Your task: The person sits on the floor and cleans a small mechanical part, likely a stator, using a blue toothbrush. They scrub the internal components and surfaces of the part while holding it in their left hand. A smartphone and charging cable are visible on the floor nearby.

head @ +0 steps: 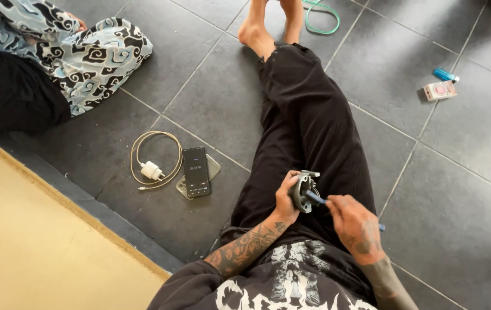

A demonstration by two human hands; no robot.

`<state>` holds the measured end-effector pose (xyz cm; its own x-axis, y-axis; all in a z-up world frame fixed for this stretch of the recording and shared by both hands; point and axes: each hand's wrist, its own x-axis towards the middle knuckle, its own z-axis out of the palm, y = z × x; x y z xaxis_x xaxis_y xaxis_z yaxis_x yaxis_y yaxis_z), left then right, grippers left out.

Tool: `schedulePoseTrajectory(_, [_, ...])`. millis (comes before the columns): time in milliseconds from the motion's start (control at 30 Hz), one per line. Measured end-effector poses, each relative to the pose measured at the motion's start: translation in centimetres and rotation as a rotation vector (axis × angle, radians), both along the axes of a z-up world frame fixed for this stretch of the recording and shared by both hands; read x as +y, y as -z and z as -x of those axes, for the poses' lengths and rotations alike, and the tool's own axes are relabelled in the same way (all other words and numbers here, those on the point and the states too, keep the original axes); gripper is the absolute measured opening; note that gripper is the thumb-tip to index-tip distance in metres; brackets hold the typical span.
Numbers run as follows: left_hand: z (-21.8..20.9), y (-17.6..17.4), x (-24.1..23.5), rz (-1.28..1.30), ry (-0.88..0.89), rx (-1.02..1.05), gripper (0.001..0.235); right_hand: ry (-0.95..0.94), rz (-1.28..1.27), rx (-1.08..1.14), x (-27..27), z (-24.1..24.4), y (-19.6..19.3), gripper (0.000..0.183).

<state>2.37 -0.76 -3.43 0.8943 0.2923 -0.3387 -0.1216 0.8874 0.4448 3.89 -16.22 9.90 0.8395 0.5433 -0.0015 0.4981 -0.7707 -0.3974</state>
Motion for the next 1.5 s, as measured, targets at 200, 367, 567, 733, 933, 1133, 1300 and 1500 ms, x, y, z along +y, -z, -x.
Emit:
schedulePoseTrajectory(200, [1.3,-1.0,-0.4,-0.32,-0.103,-0.074,0.025,0.048,0.132,0.398,1.7,-0.4,-2.7,0.02])
schedulePoseTrajectory(367, [2.5,-3.1,0.3,-0.761,-0.055,-0.102,0.03,-0.041,0.056,0.426,2.7,-1.3,-2.1,0.018])
schedulePoseTrajectory(567, [2.5,-3.6,0.3,-0.648,-0.055,-0.058,0.027,0.027,0.09,0.502,2.3,-1.0,-3.4,0.021])
schedulePoseTrajectory(733, [2.6,-3.9,0.8,-0.576,-0.019,-0.093,0.026,0.061,0.088,0.596,2.9,-0.6,-5.9,0.017])
schedulePoseTrajectory(933, [2.3,-4.3,0.7,-0.62,0.022,-0.073,0.026,0.083,-0.018,0.486,2.3,-0.2,-3.2,0.017])
schedulePoseTrajectory(1133, [1.1,-1.8,0.4,-0.222,-0.011,0.008,0.016,0.137,0.122,0.624,1.2,-1.5,-6.9,0.017])
schedulePoseTrajectory(1300, [-0.2,-0.5,0.4,-0.089,-0.012,0.015,0.017,-0.269,-0.156,0.162,1.3,-0.4,-0.5,0.019])
schedulePoseTrajectory(1500, [0.1,-1.3,0.6,-0.06,0.061,-0.009,0.018,0.012,-0.114,-0.434,-1.7,-1.7,-0.3,0.005])
